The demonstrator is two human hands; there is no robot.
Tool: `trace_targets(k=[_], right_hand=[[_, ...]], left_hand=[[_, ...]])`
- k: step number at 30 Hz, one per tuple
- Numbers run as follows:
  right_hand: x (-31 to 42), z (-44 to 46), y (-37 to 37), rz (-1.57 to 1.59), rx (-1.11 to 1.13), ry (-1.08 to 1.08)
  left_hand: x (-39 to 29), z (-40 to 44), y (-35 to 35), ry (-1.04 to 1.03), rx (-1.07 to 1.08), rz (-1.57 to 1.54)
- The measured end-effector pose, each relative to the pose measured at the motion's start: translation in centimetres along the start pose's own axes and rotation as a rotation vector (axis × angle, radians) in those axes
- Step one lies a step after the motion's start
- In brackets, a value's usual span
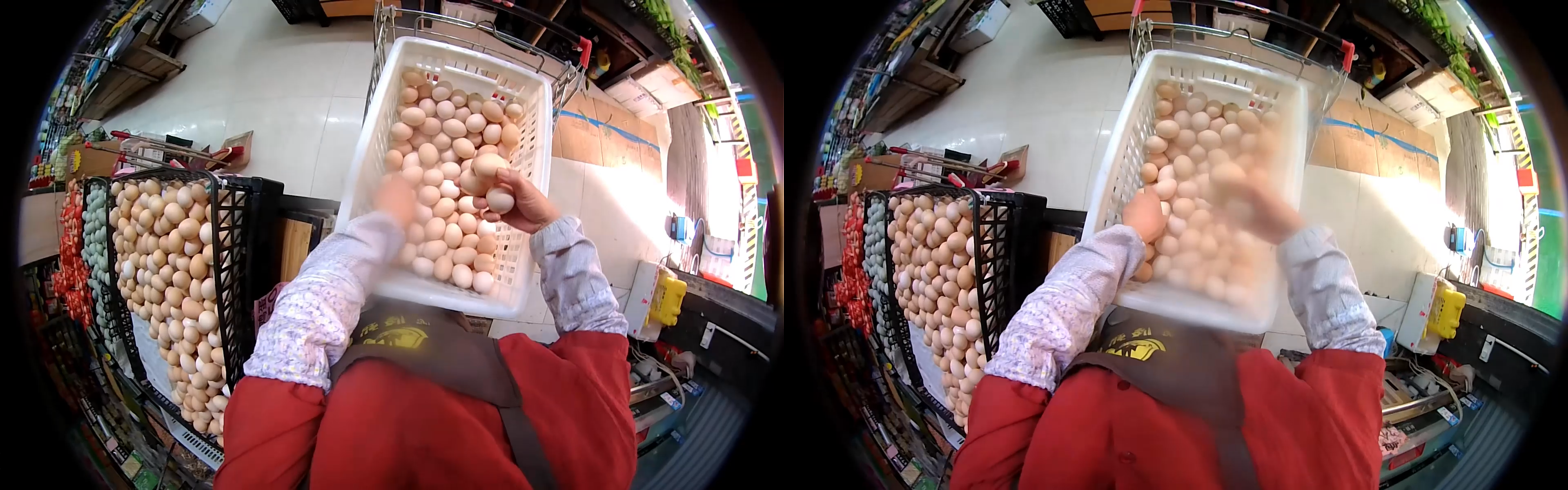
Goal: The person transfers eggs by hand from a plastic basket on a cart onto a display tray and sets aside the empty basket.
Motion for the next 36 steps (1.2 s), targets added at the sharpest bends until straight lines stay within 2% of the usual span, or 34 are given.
trace_targets(k=[3, 4, 6, 8, 11, 12, 13, 15, 17, 19, 21, 23, 25, 26, 27, 28, 30, 31, 33, 34, 35, 36], right_hand=[[0.3, -0.2, -1.4, 0.099, 0.094, -0.058], [0.1, -0.3, -1.2, -0.057, -0.04, -0.087], [-0.6, -0.4, -0.4, -0.027, -0.056, -0.047], [-1.6, -0.9, 1.7, -0.078, -0.142, -0.099], [-1.0, -1.3, 0.6, 0.02, -0.103, -0.1], [-0.9, -1.0, 1.1, 0.022, -0.107, -0.107], [-0.9, -0.7, 0.9, 0.01, -0.096, -0.124], [-0.5, 0.1, -0.4, -0.019, -0.057, -0.141], [-1.3, 0.7, -1.3, -0.032, -0.002, -0.145], [-1.1, 1.3, -1.3, -0.037, 0.018, -0.156], [-0.4, 1.8, -1.3, -0.02, 0.05, -0.142], [1.3, 2.9, -1.9, -0.056, 0.076, -0.113], [3.9, 4.6, -2.4, -0.155, 0.114, -0.064], [4.6, 5.0, -2.6, -0.196, 0.116, -0.036], [5.2, 6.4, -4.5, -0.214, 0.143, -0.026], [5.9, 7.9, -6.8, -0.233, 0.17, -0.015], [5.8, 10.7, -10.4, -0.299, 0.201, 0.0], [5.4, 12.5, -12.9, -0.35, 0.221, -0.078], [3.2, 15.5, -19.4, -0.482, 0.171, -0.203], [1.8, 17.2, -22.5, -0.589, 0.228, -0.202], [-0.8, 18.7, -25.9, -0.534, 0.345, -0.265], [-3.1, 19.8, -29.5, -0.56, 0.402, -0.274]], left_hand=[[-0.7, 0.2, -0.2, -0.046, 0.103, 0.127], [-0.6, 0.4, -0.5, -0.035, 0.088, 0.123], [-0.5, 0.6, -0.9, -0.029, 0.029, 0.103], [-0.3, 1.9, -3.2, 0.027, 0.183, 0.35], [-0.6, 2.9, -3.6, 0.113, 0.091, 0.321], [-0.4, 1.6, -0.5, 0.138, 0.199, 0.024], [-0.2, 1.2, 0.1, 0.152, 0.053, -0.093], [-0.9, -1.5, 3.3, 0.035, 0.175, -0.281], [0.4, 1.5, -1.2, 0.058, 0.098, -0.239], [2.7, 5.1, -6.9, 0.097, -0.153, -0.311], [-0.9, 0.0, 0.4, -0.082, 0.158, -0.147], [-2.4, -2.0, 2.1, -0.175, 0.472, -0.063], [-2.7, -4.5, 4.3, -0.182, 0.558, -0.364], [-2.2, -6.7, 5.0, -0.165, 0.596, -0.667], [-1.7, -8.8, 6.7, -0.158, 0.585, -0.921], [-0.9, -11.0, 9.4, -0.287, 0.545, -1.008], [2.4, -15.9, 13.6, -0.402, 0.485, -1.108], [5.0, -18.3, 15.5, -0.409, 0.415, -1.18], [11.3, -23.8, 18.0, -0.397, 0.276, -1.28], [15.0, -26.7, 19.2, -0.385, 0.199, -1.301], [18.7, -29.9, 20.4, -0.347, 0.066, -1.285], [22.6, -34.2, 21.8, -0.225, -0.016, -1.192]])
Point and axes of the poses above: each hand's wrist, its own z-axis towards the middle knuckle, its own y-axis out of the back of the hand, x = y × z, the point moved 7 cm from there along z, towards the middle knuckle, and after that the axes turned 13 degrees about x, right-handed, at the moved point
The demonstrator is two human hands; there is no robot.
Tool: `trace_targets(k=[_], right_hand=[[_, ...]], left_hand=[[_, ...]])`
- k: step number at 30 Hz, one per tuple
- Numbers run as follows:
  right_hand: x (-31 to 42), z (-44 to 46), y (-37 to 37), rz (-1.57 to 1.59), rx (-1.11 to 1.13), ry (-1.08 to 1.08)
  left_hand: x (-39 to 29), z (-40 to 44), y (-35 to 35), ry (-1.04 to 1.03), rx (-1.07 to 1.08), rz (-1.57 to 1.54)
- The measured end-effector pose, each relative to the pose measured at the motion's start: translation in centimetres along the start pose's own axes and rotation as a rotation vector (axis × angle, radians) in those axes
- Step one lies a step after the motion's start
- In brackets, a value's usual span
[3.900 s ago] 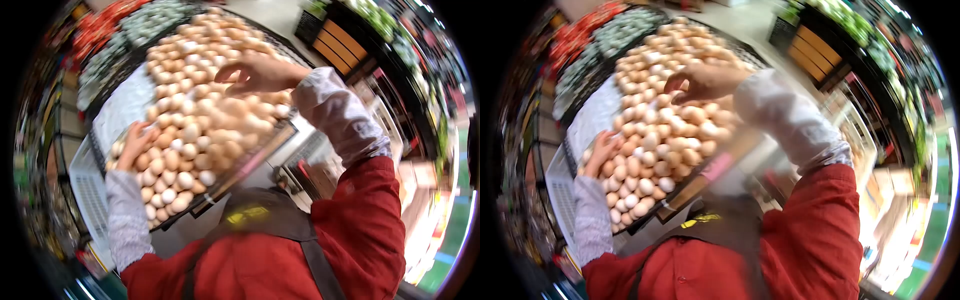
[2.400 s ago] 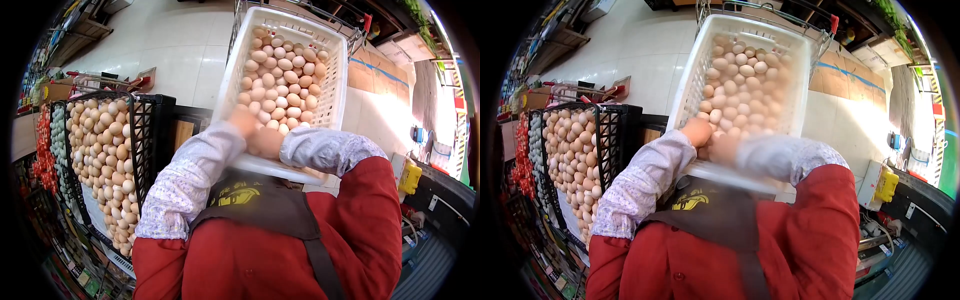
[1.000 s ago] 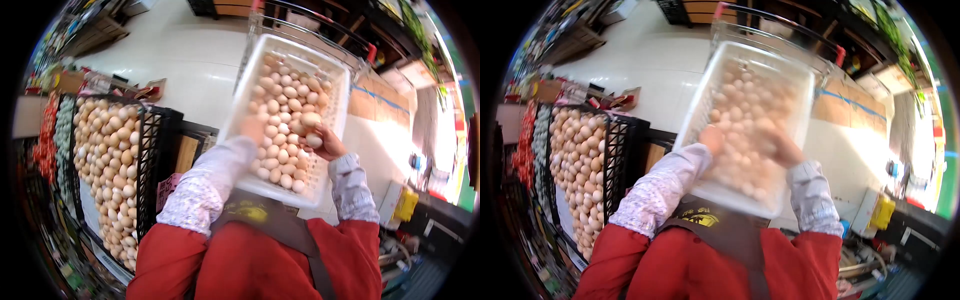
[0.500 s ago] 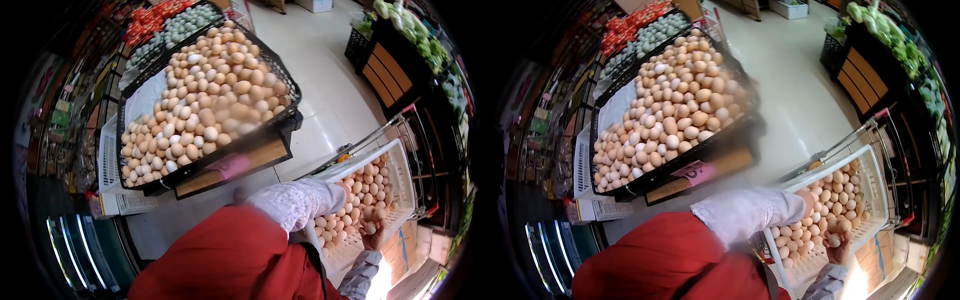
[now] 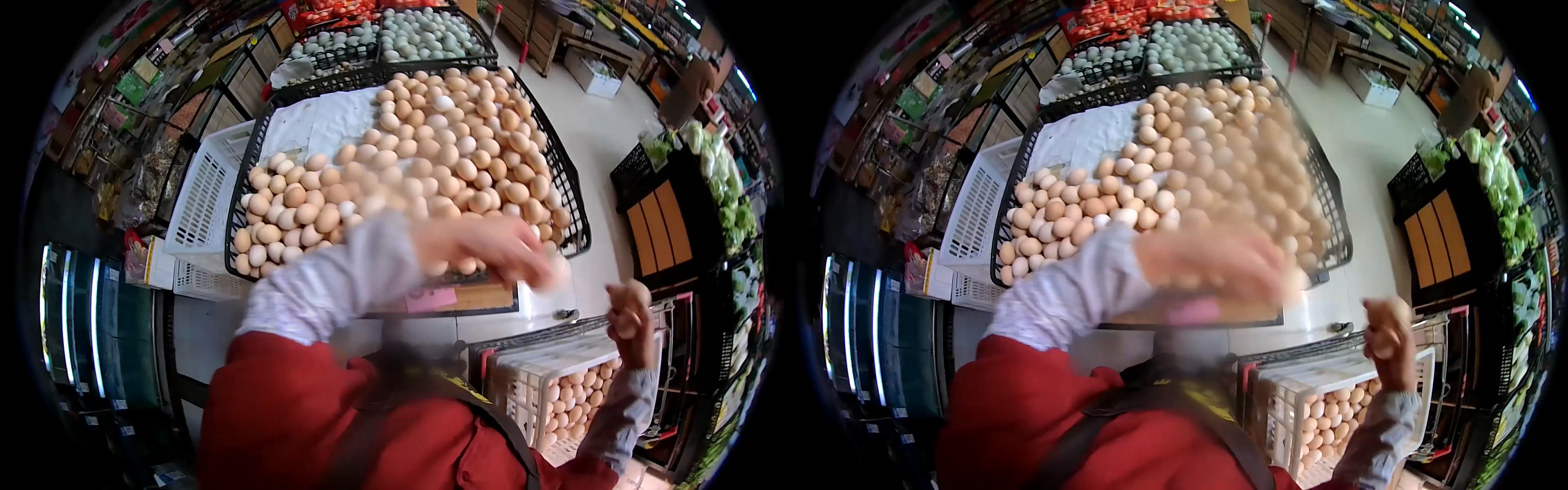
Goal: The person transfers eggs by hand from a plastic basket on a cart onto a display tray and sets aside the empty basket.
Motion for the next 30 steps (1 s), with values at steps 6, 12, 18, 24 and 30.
trace_targets(k=[6, 12, 18, 24, 30], right_hand=[[-2.3, 19.4, -18.8, -0.246, 0.295, -0.081], [-7.8, 38.8, -36.1, -0.924, 0.436, 0.174], [-12.2, 45.8, -44.1, -1.575, 0.207, 0.131], [-17.1, 50.7, -45.2, -1.513, 0.122, 0.129], [-18.6, 49.8, -45.0, -1.593, 0.288, 0.005]], left_hand=[[5.2, -22.4, 20.2, 0.028, -0.74, 0.268], [14.5, -33.4, 31.4, 0.365, -0.913, 0.257], [21.1, -33.6, 38.0, 0.539, -0.91, 0.883], [19.0, -32.8, 35.3, 0.42, -0.92, 0.675], [22.1, -33.4, 35.5, 0.284, -0.884, 0.393]])
Point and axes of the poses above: each hand's wrist, its own z-axis towards the middle knuckle, its own y-axis out of the back of the hand, x = y × z, the point moved 7 cm from there along z, towards the middle knuckle, and after that the axes turned 13 degrees about x, right-handed, at the moved point
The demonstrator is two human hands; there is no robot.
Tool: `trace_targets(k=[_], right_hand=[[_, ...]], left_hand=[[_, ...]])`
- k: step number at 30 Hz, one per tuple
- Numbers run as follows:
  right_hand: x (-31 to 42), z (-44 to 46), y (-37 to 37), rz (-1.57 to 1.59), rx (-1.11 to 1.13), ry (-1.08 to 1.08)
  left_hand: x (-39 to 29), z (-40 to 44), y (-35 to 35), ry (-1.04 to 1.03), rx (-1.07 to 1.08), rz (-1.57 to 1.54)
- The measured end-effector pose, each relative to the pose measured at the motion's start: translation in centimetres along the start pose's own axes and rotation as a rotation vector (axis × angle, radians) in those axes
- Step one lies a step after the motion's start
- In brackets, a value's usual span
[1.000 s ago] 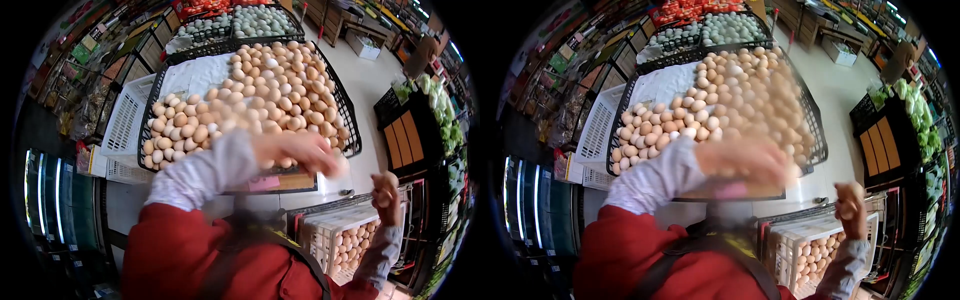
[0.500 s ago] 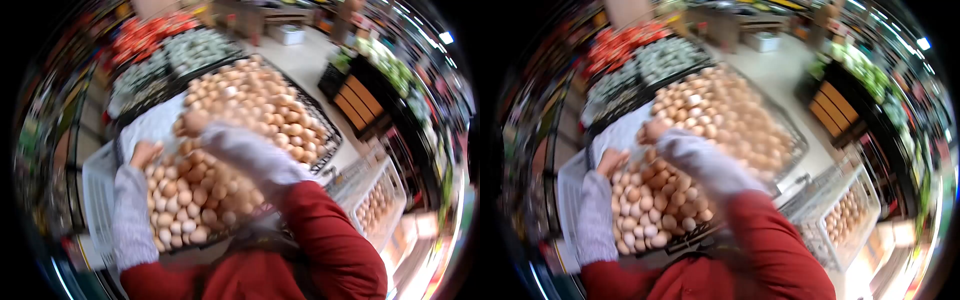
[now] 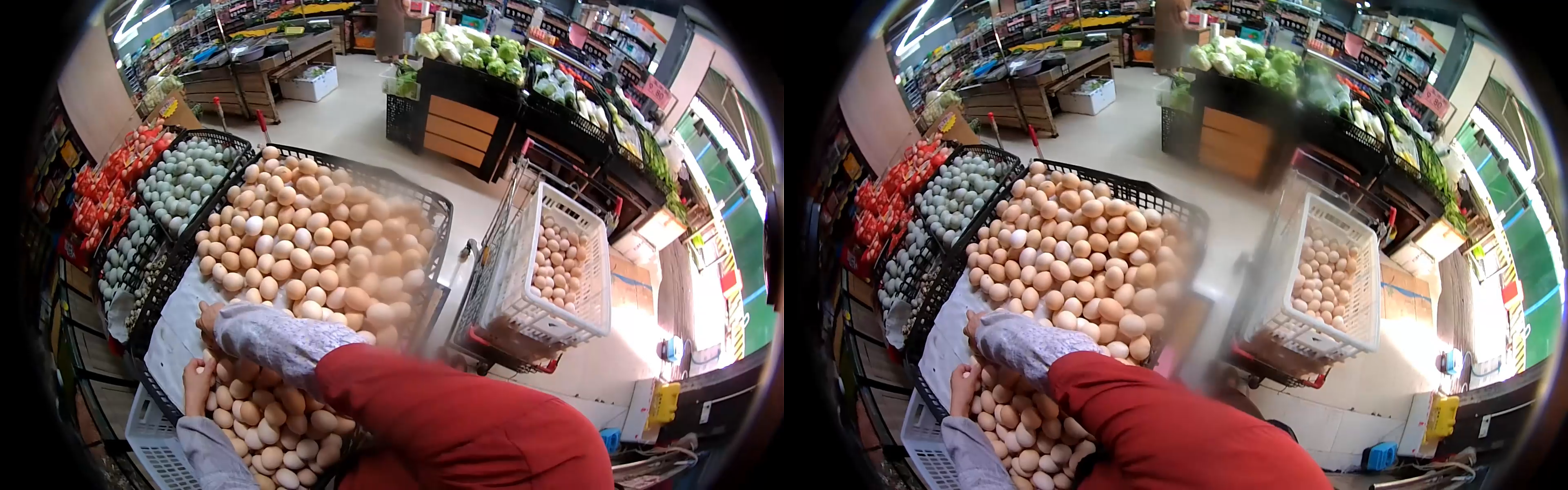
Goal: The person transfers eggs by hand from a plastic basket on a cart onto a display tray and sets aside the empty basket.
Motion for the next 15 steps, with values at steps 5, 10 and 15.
trace_targets(k=[5, 10, 15], right_hand=[[1.2, -4.5, 1.6, -0.024, 0.0, 0.008], [1.1, -12.1, 4.6, -0.007, -0.076, 0.113], [-3.9, -27.9, 8.4, 0.177, -0.171, 0.533]], left_hand=[[-0.5, -0.3, 0.1, -0.099, -0.173, 0.437], [-0.8, 0.1, -0.3, 0.001, -0.052, 0.483], [2.8, 3.0, 2.3, 0.002, -0.13, 0.465]])
Point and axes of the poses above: each hand's wrist, its own z-axis towards the middle knuckle, its own y-axis out of the back of the hand, x = y × z, the point moved 7 cm from there along z, towards the middle knuckle, and after that the axes turned 13 degrees about x, right-handed, at the moved point
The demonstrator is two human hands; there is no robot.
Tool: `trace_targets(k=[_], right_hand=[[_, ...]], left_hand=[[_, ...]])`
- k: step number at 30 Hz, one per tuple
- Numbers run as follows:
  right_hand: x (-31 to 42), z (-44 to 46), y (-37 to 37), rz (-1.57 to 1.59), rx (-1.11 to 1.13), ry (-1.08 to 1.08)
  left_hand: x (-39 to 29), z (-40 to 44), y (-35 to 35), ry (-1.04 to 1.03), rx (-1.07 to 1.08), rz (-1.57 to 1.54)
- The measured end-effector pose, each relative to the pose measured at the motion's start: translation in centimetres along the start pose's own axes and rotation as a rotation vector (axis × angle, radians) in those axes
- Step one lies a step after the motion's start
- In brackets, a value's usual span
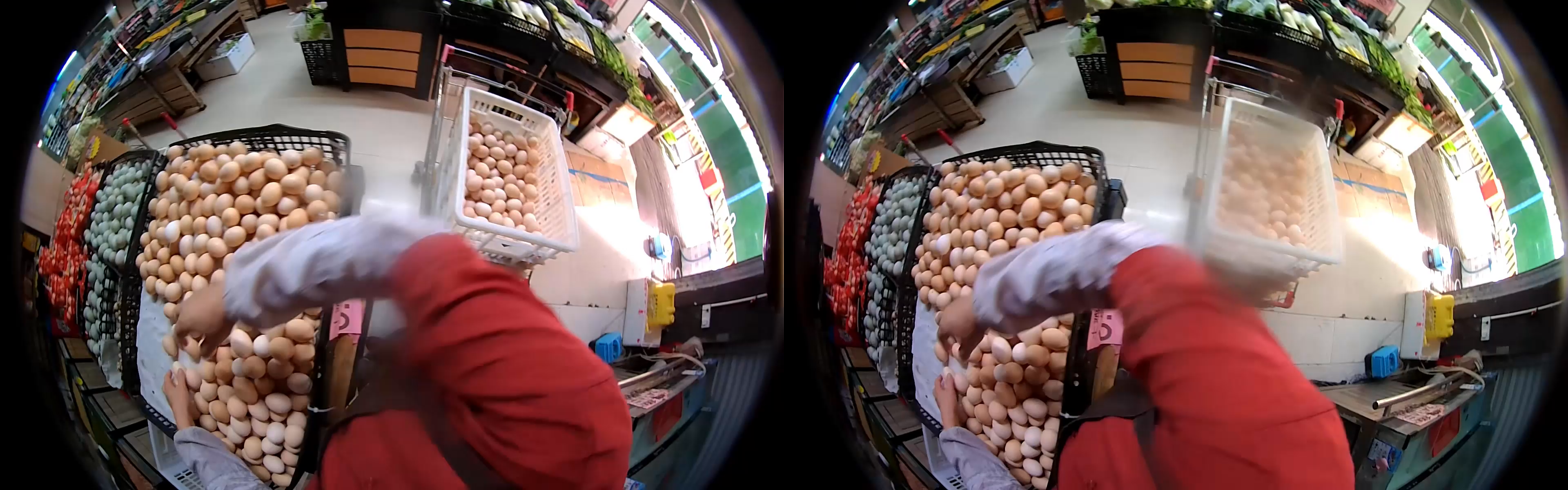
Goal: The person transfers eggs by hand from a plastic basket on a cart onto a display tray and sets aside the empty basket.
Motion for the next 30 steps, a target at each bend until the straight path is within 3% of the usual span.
trace_targets(k=[1, 2, 4, 6, 8, 10, 13, 16, 20, 21, 25, 26, 27, 29, 30], right_hand=[[-0.3, -4.6, 1.3, 0.072, -0.002, 0.052], [-1.4, -9.4, 2.4, 0.054, -0.031, -0.01], [-2.9, -21.3, 5.7, 0.352, -0.039, -0.231], [-5.0, -34.2, 7.9, 0.454, -0.191, -0.636], [-6.8, -45.9, 7.5, 0.283, -0.176, -0.927], [-7.7, -54.1, 4.0, 0.279, -0.182, -0.988], [-7.6, -62.6, -3.9, 0.453, 0.232, -1.277], [-8.6, -66.6, -10.4, 0.375, 0.396, -1.352], [-6.0, -66.4, -13.1, 0.48, 0.508, -1.335], [-5.9, -66.4, -13.9, 0.462, 0.554, -1.271], [-4.3, -66.6, -14.3, 0.403, 0.409, -1.206], [-2.5, -65.2, -11.2, 0.262, 0.312, -1.195], [-2.2, -65.2, -10.7, 0.206, 0.272, -1.2], [-1.7, -65.2, -9.6, 0.096, 0.192, -1.212], [-1.3, -64.9, -9.0, 0.068, 0.225, -1.197]], left_hand=[[1.3, 1.0, 0.0, 0.016, -0.039, -0.007], [0.4, 1.1, 0.2, 0.01, -0.027, 0.004], [-2.8, -0.1, 3.6, -0.131, -0.234, 0.125], [-13.5, -4.3, 6.1, -0.097, -0.304, 0.137], [-19.4, -4.1, 6.7, -0.346, -0.348, -0.177], [-29.4, -5.4, 5.8, -0.556, -0.291, -0.265], [-48.2, -10.4, 0.5, -0.774, -0.12, -0.292], [-62.8, -15.0, -8.9, -1.112, 0.291, -0.471], [-75.8, -21.6, -24.6, -1.198, 0.958, -0.069], [-77.3, -22.5, -29.2, -1.171, 1.091, 0.067], [-79.7, -26.1, -42.7, -1.33, 1.186, 0.579], [-78.8, -26.0, -46.9, -1.323, 1.197, 0.584], [-76.9, -25.1, -51.8, -1.099, 1.334, 0.449], [-76.0, -25.3, -55.4, -0.862, 1.458, 0.319], [-76.3, -26.7, -55.8, -1.061, 1.445, 0.553]])
Point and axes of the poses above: each hand's wrist, its own z-axis towards the middle knuckle, its own y-axis out of the back of the hand, x = y × z, the point moved 7 cm from there along z, towards the middle knuckle, and after that the axes turned 13 degrees about x, right-handed, at the moved point
